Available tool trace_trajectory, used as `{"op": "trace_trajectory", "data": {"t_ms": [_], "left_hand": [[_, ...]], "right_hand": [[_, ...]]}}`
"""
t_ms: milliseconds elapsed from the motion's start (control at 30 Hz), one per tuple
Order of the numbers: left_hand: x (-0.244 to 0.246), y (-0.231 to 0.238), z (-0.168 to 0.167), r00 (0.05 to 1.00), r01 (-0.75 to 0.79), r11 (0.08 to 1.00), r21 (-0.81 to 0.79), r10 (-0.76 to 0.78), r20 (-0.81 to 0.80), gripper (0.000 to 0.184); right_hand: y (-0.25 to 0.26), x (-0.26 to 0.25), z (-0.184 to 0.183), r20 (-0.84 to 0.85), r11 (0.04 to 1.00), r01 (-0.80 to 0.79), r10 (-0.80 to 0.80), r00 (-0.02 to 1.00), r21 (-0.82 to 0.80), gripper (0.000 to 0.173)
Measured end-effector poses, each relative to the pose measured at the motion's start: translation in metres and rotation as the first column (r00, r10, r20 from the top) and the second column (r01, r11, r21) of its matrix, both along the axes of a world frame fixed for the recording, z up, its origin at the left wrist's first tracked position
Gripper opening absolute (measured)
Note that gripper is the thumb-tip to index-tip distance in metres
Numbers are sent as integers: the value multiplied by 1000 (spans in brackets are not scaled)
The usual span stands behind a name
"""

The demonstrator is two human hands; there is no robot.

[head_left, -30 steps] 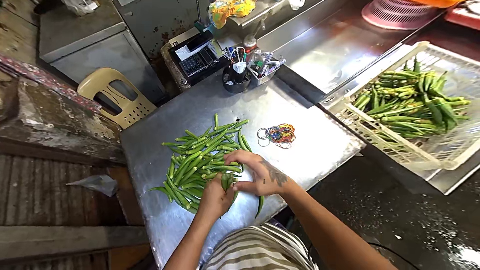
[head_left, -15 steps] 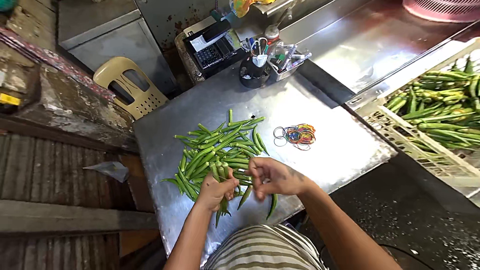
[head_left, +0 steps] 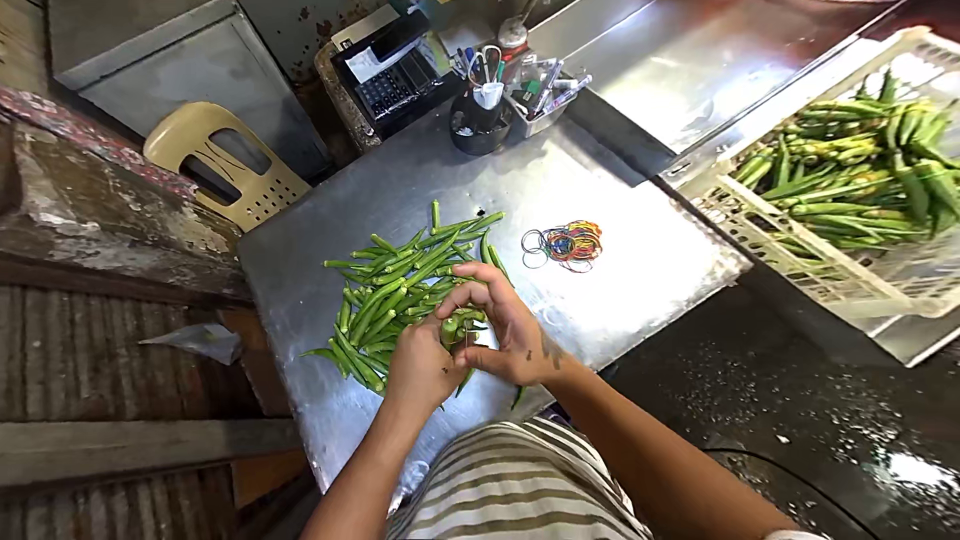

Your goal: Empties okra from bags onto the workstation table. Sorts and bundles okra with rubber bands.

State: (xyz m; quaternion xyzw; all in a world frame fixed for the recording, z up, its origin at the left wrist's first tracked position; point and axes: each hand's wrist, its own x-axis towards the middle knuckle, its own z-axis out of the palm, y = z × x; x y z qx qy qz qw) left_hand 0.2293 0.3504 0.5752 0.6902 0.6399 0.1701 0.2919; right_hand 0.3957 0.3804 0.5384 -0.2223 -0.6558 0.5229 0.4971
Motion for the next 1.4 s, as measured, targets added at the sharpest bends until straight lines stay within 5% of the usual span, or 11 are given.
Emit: {"op": "trace_trajectory", "data": {"t_ms": [67,233,500,567,633,733,900,1067,1267,1400], "left_hand": [[1,-3,5,981,17,1000,25,-12,-193,33],[4,-15,12,926,18,994,107,24,-376,28],[10,-16,19,893,26,999,44,-4,-449,27],[12,-16,23,877,21,999,-39,-37,-478,31],[17,-14,28,862,25,989,-144,-95,-498,34],[17,-13,26,864,32,972,-232,-144,-483,36],[-2,-7,14,996,91,952,-291,-89,23,48],[-11,-13,5,902,236,927,-293,-98,420,26],[-13,-19,-6,839,348,891,-293,-157,521,27],[6,-27,0,842,459,873,-164,-369,394,28]], "right_hand": [[-4,0,0,-53,997,-31,27,998,-66,85],[-15,0,-3,-450,878,-301,113,886,-372,77],[-23,-3,-11,-625,827,-392,63,778,-404,77],[-26,-4,-11,-519,879,-284,50,853,-383,78],[-25,-2,-10,-229,963,-58,-4,974,-262,80],[-22,0,-2,116,994,101,-96,989,-37,60],[-17,22,3,-21,998,13,-15,1000,-69,54],[-29,26,5,206,1000,3,-10,979,31,24],[-30,55,31,258,971,214,-235,937,104,78],[-46,22,11,445,987,-16,-57,894,157,84]]}}
